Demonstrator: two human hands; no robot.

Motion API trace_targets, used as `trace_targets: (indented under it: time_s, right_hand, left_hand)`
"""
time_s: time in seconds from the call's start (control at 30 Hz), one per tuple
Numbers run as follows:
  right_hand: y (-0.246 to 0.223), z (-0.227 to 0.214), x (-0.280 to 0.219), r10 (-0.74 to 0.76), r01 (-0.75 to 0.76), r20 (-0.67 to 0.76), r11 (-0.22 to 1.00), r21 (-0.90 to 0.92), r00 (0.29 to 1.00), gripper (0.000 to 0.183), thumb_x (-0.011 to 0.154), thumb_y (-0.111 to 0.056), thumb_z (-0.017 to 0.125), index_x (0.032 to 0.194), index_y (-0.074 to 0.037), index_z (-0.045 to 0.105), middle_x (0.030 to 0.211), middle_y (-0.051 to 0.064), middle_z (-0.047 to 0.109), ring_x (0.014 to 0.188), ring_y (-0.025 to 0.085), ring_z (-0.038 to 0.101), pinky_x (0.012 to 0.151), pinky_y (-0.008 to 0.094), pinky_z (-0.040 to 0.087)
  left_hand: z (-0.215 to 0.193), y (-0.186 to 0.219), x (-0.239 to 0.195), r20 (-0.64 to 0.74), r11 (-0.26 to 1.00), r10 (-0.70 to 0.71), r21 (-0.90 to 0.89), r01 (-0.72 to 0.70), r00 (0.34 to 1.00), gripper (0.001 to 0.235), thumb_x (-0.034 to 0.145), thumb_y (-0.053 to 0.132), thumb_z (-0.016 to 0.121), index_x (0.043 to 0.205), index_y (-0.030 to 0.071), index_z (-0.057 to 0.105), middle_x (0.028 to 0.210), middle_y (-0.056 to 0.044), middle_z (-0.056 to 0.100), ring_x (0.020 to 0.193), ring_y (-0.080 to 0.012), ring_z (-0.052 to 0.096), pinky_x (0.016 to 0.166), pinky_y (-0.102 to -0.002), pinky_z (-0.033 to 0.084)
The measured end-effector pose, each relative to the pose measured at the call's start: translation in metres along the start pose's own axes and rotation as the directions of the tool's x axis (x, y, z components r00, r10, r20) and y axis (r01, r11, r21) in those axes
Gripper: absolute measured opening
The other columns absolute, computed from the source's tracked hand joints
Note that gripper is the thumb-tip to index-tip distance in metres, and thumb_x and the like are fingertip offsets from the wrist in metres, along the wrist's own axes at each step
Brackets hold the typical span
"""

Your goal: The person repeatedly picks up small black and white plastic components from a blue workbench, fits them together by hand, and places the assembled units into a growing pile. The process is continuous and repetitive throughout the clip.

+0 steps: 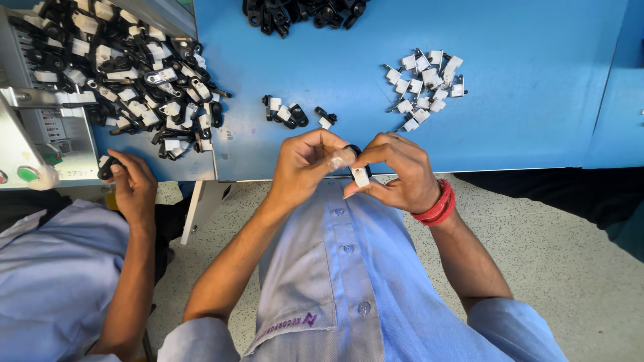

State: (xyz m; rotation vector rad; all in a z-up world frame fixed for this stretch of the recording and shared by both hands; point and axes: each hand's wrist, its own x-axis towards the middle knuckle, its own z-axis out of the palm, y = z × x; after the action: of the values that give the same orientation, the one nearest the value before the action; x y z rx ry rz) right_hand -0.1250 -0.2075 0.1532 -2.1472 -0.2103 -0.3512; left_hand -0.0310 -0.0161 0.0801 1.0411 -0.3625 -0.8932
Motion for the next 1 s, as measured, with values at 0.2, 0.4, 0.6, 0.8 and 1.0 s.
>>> trace_targets:
  time_s: [0.2, 0.4, 0.6, 0.8, 1.0]
  right_hand:
    - [-0.005, 0.007, 0.003, 0.06, -0.063, -0.068, 0.997, -0.04, 0.996, 0.053, 0.07, -0.04, 0.093, 0.101, -0.009, 0.063, 0.088, 0.004, 0.065, 0.077, 0.019, 0.058, 0.074, 0.033, 0.043]
    - [-0.001, 0.015, -0.003, 0.093, -0.094, -0.109, 0.996, -0.006, 0.99, 0.055, 0.068, -0.035, 0.096, 0.102, -0.008, 0.061, 0.091, 0.005, 0.064, 0.081, 0.018, 0.061, 0.076, 0.032, 0.046]
    - [0.008, 0.016, -0.012, 0.156, -0.138, -0.185, 0.985, 0.107, 0.97, 0.055, 0.069, -0.029, 0.097, 0.102, -0.007, 0.058, 0.095, 0.007, 0.065, 0.086, 0.015, 0.064, 0.077, 0.03, 0.051]
    - [0.019, 0.015, -0.013, 0.148, -0.137, -0.228, 0.989, 0.061, 0.962, 0.058, 0.068, -0.03, 0.098, 0.101, -0.006, 0.058, 0.097, 0.008, 0.067, 0.088, 0.015, 0.068, 0.078, 0.029, 0.055]
    - [0.024, 0.006, -0.014, 0.077, -0.089, -0.224, 0.995, -0.041, 0.971, 0.06, 0.063, -0.031, 0.099, 0.1, -0.006, 0.059, 0.093, 0.008, 0.066, 0.084, 0.017, 0.065, 0.074, 0.03, 0.052]
  left_hand:
    - [-0.01, 0.011, 0.009, 0.038, 0.999, -0.017, -0.047, 0.019, 0.999, 0.019, 0.109, 0.009, 0.06, 0.112, -0.006, 0.072, 0.098, -0.01, 0.075, 0.088, -0.0136, 0.071, 0.083, -0.028, 0.06]
    - [-0.008, 0.038, 0.009, 0.088, 0.994, -0.036, 0.102, 0.027, 0.995, 0.019, 0.102, -0.004, 0.062, 0.12, -0.005, 0.068, 0.11, -0.011, 0.074, 0.098, -0.0128, 0.072, 0.09, -0.026, 0.06]
    - [-0.005, 0.047, 0.012, 0.217, 0.995, -0.09, 0.067, 0.078, 0.972, 0.038, 0.093, -0.009, 0.063, 0.13, -0.003, 0.06, 0.113, -0.012, 0.072, 0.102, -0.0136, 0.072, 0.093, -0.026, 0.06]
    - [0.01, 0.017, 0.018, 0.076, 0.989, -0.128, -0.063, 0.133, 0.989, 0.028, 0.098, -0.006, 0.065, 0.126, -0.005, 0.063, 0.112, -0.015, 0.074, 0.1, -0.0154, 0.073, 0.09, -0.028, 0.061]
    - [0.017, 0.008, 0.014, 0.033, 0.995, -0.08, -0.061, 0.081, 0.996, 0.024, 0.101, -0.003, 0.065, 0.124, -0.006, 0.064, 0.114, -0.014, 0.074, 0.102, -0.0146, 0.073, 0.092, -0.029, 0.061]
